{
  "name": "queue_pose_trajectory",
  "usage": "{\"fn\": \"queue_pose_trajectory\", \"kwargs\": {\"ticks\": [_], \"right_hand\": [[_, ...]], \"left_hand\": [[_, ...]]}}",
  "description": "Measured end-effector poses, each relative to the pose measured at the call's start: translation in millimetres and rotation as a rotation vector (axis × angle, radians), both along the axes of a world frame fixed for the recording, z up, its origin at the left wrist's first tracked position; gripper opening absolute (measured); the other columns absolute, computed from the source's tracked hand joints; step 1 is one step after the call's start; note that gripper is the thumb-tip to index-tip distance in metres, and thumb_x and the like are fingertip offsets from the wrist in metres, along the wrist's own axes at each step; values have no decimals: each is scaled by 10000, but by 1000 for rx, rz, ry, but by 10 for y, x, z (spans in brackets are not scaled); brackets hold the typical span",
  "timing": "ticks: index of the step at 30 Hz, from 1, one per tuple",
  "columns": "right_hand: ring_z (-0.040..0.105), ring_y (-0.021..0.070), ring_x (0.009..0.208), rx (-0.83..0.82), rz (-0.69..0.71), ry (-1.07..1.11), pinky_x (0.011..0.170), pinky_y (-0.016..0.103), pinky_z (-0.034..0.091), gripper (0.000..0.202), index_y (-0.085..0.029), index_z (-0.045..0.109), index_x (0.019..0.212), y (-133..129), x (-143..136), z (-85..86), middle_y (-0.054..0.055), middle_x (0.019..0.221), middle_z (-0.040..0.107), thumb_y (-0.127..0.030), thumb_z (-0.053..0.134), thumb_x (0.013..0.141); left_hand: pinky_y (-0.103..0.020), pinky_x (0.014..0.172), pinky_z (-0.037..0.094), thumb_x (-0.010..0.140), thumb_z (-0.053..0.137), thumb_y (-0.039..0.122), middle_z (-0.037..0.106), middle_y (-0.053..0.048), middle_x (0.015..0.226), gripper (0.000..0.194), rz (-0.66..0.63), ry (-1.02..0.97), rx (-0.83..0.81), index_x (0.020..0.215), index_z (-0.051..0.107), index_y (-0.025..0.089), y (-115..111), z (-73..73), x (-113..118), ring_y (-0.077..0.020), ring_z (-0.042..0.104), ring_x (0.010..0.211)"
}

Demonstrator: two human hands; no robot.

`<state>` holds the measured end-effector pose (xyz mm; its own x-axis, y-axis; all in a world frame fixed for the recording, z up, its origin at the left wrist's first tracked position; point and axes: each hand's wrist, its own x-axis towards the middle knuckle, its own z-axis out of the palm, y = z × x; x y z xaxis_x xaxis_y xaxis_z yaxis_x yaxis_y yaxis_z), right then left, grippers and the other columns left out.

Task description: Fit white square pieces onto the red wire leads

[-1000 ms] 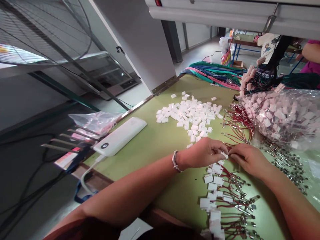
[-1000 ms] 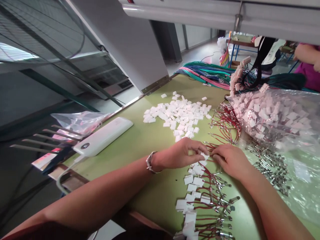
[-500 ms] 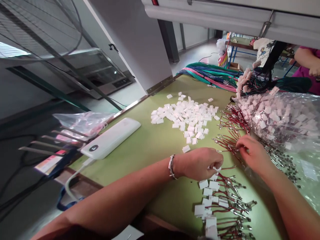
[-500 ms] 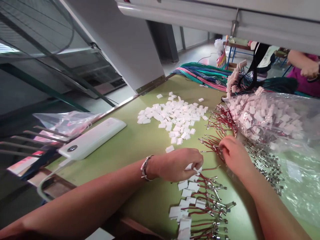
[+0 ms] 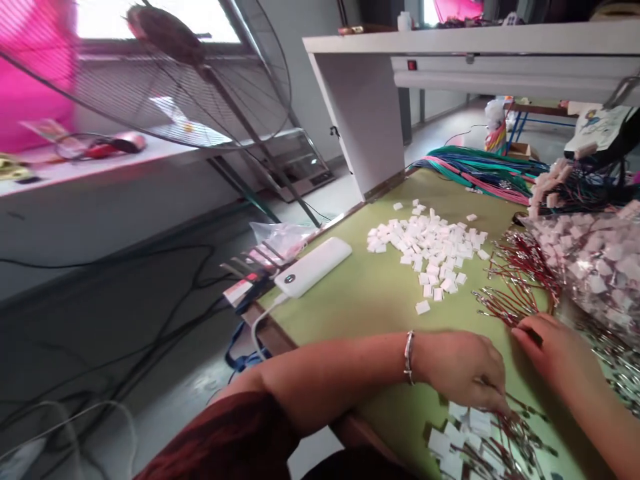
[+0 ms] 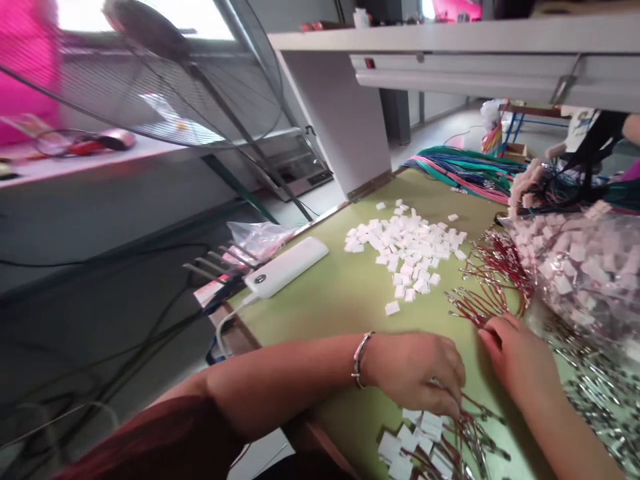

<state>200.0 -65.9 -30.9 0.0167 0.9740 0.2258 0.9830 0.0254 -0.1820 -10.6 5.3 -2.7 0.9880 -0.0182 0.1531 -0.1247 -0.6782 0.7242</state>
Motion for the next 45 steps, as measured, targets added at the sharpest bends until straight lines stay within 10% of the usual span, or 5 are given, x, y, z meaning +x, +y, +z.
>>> {"fn": "queue_pose_trajectory", "kwargs": {"ticks": [8, 20, 28, 33, 45], "right_hand": [[587, 148, 533, 131, -214, 511, 510, 256, 451, 286, -220, 638, 817, -97, -144, 216, 12, 648, 661, -489, 539, 828], [619, 160, 691, 23, 30, 515, 654, 292, 491, 164, -217, 666, 806, -113, -271, 117, 30, 776, 700, -319, 549, 860], [592, 141, 667, 183, 66, 346, 626, 280, 455, 200, -211, 659, 783, -163, -331, 196, 19, 725, 663, -277, 509, 897], [587, 138, 684, 199, 124, 324, 633, 273, 447, 172, -210, 661, 832, -174, -329, 191, 18, 737, 657, -260, 514, 904], [528, 143, 618, 168, 161, 97, 577, 266, 353, 223, -200, 602, 746, -180, -385, 217, 12, 667, 596, -193, 447, 905]], "left_hand": [[-317, 602, 449, 876, 474, 579, 656, -95, 772, 485, 890, 544, 400, 854, 677, 139, 543, 416, -243, -210, 595, 697], [-294, 718, 461, 794, 645, 337, 659, -85, 941, 258, 741, 501, 389, 962, 637, 141, 637, 360, -290, -194, 591, 845], [-249, 617, 481, 732, 685, 266, 681, -22, 768, 275, 558, 149, -766, 980, 661, 149, 463, 24, -78, -96, 583, 639], [-281, 740, 494, 705, 719, 157, 705, -10, 791, 201, 562, 70, -1061, 903, 719, 191, 377, -122, -3, -97, 607, 711], [-313, 927, 493, 754, 694, 201, 731, -31, 983, 168, 410, -31, -672, 914, 745, 213, 384, -39, -1, -139, 650, 917]]}}
